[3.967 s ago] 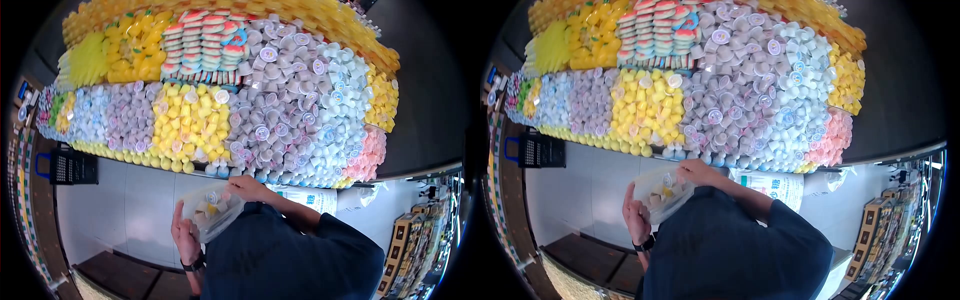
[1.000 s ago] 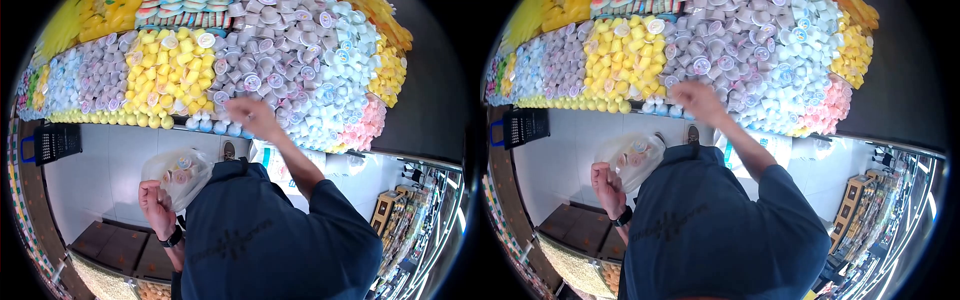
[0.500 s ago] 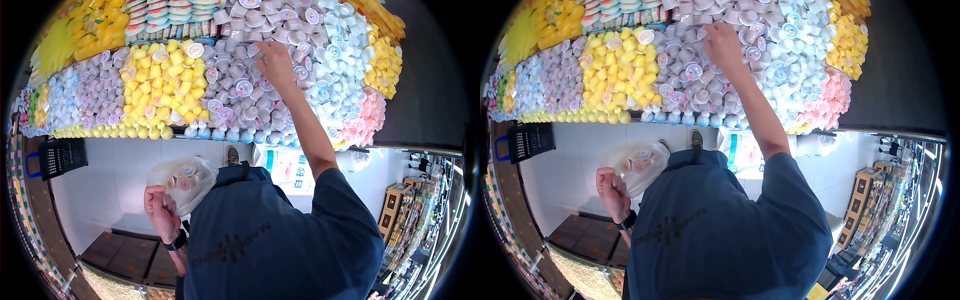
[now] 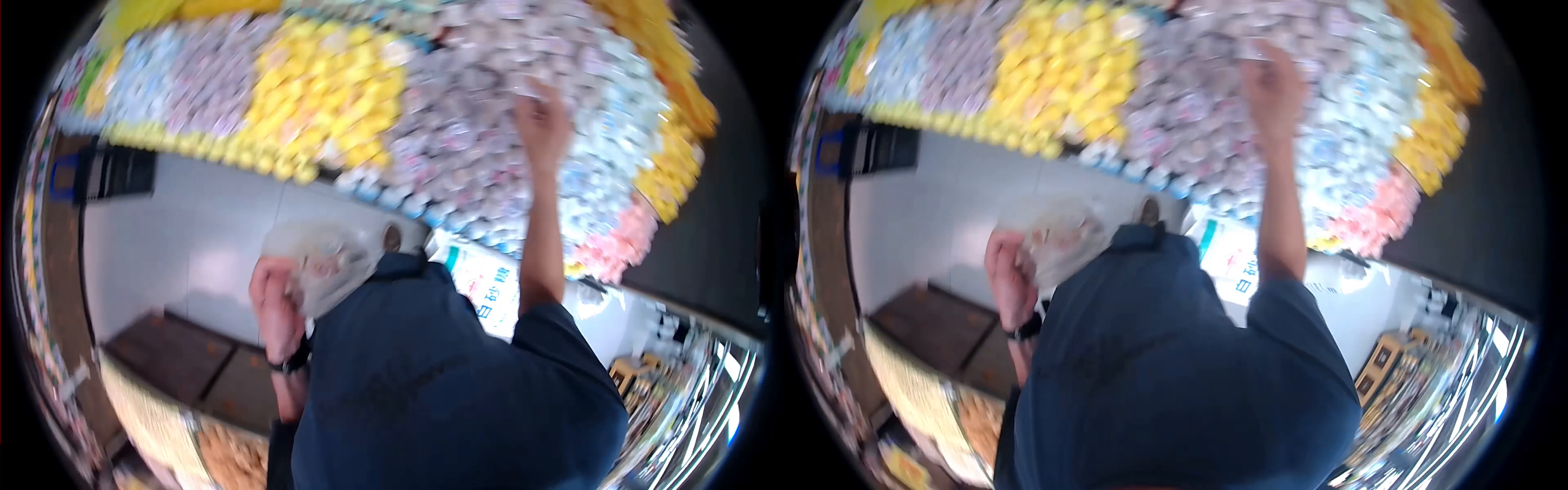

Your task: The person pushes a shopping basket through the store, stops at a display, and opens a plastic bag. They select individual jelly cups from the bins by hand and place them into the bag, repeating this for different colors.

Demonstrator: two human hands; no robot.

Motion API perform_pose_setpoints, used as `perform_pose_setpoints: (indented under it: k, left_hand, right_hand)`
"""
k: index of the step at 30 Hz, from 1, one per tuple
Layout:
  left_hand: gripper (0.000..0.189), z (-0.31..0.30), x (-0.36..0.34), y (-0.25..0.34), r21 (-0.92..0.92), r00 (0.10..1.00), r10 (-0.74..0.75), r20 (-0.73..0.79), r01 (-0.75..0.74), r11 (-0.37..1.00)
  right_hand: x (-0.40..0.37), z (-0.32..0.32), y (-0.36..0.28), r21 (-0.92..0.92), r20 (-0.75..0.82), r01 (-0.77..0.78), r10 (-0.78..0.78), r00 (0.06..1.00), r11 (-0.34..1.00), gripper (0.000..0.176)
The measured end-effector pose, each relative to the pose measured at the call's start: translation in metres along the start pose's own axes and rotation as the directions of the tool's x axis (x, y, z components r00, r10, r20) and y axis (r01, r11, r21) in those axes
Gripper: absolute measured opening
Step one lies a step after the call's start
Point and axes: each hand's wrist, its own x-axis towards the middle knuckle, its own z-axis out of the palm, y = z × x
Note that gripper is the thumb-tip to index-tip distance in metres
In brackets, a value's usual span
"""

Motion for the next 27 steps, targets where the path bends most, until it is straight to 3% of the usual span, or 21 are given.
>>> perform_pose_setpoints:
  k: [1, 2, 3, 4, 5, 6, 7, 9, 11, 14, 15, 19, 22, 24, 26, 27]
  left_hand:
    - [0.013, -0.007, 0.0, 0.002, -0.035, 0.996, -0.085, 0.004, 0.085, 0.996]
    - [0.014, 0.009, -0.001, 0.008, 0.086, 0.998, 0.036, -0.047, -0.032, 0.996]
    - [0.011, 0.009, 0.001, 0.009, 0.112, 0.997, 0.078, -0.02, -0.075, 0.991]
    - [0.013, 0.002, 0.002, 0.007, 0.007, 0.998, 0.034, 0.047, -0.035, 0.999]
    - [0.016, 0.0, 0.004, 0.008, -0.039, 0.996, 0.046, 0.071, -0.044, 0.998]
    - [0.02, 0.002, 0.003, 0.01, -0.089, 0.993, 0.058, 0.104, -0.049, 0.995]
    - [0.02, 0.005, 0.003, 0.012, -0.073, 0.993, 0.049, 0.109, -0.041, 0.996]
    - [0.02, 0.01, 0.003, 0.016, -0.107, 0.991, 0.072, 0.113, -0.06, 0.992]
    - [0.019, 0.005, 0.005, 0.016, -0.114, 0.988, 0.054, 0.147, -0.037, 0.993]
    - [0.019, 0.006, 0.006, 0.017, -0.12, 0.986, 0.051, 0.162, -0.031, 0.992]
    - [0.019, 0.006, 0.006, 0.018, -0.108, 0.988, 0.059, 0.145, -0.043, 0.993]
    - [0.019, 0.002, 0.009, 0.013, -0.109, 0.987, 0.081, 0.14, -0.066, 0.992]
    - [0.018, 0.002, 0.006, 0.016, -0.155, 0.984, 0.008, 0.18, 0.02, 0.988]
    - [0.014, 0.008, 0.01, 0.011, -0.096, 0.985, 0.038, 0.166, -0.022, 0.995]
    - [0.014, 0.011, 0.011, 0.01, -0.089, 0.988, 0.04, 0.15, -0.027, 0.996]
    - [0.014, 0.011, 0.011, 0.011, -0.08, 0.991, 0.039, 0.13, -0.028, 0.996]
  right_hand:
    - [-0.01, -0.009, -0.003, 0.068, 0.031, -0.091, 0.089, 0.996, 0.994, 0.029]
    - [-0.02, -0.016, -0.037, 0.251, 0.069, -0.241, 0.231, 0.97, 0.938, 0.026]
    - [-0.034, -0.016, -0.064, 0.373, 0.091, -0.231, 0.213, 0.973, 0.899, 0.023]
    - [-0.05, -0.015, -0.086, 0.459, 0.207, -0.318, 0.248, 0.946, 0.83, 0.023]
    - [-0.069, -0.008, -0.101, 0.538, 0.388, -0.398, 0.202, 0.899, 0.743, 0.022]
    - [-0.088, -0.005, -0.118, 0.556, 0.626, -0.571, 0.148, 0.766, 0.605, 0.024]
    - [-0.101, 0.006, -0.13, 0.486, 0.76, -0.555, -0.012, 0.65, 0.675, 0.025]
    - [-0.133, 0.04, -0.144, 0.485, 0.859, -0.532, -0.264, 0.439, 0.694, 0.027]
    - [-0.161, 0.074, -0.155, 0.488, 0.863, -0.473, -0.326, 0.385, 0.733, 0.029]
    - [-0.188, 0.103, -0.16, 0.518, 0.838, -0.444, -0.331, 0.433, 0.731, 0.027]
    - [-0.184, 0.103, -0.162, 0.433, 0.899, -0.548, -0.303, 0.315, 0.716, 0.028]
    - [-0.195, 0.106, -0.146, 0.416, 0.904, -0.567, -0.256, 0.343, 0.711, 0.032]
    - [-0.191, 0.096, -0.13, 0.358, 0.925, -0.459, -0.243, 0.291, 0.813, 0.037]
    - [-0.191, 0.094, -0.137, 0.468, 0.877, -0.394, -0.363, 0.313, 0.791, 0.035]
    - [-0.196, 0.097, -0.141, 0.486, 0.872, -0.443, -0.391, 0.294, 0.753, 0.034]
    - [-0.192, 0.094, -0.147, 0.486, 0.868, -0.365, -0.389, 0.31, 0.794, 0.033]
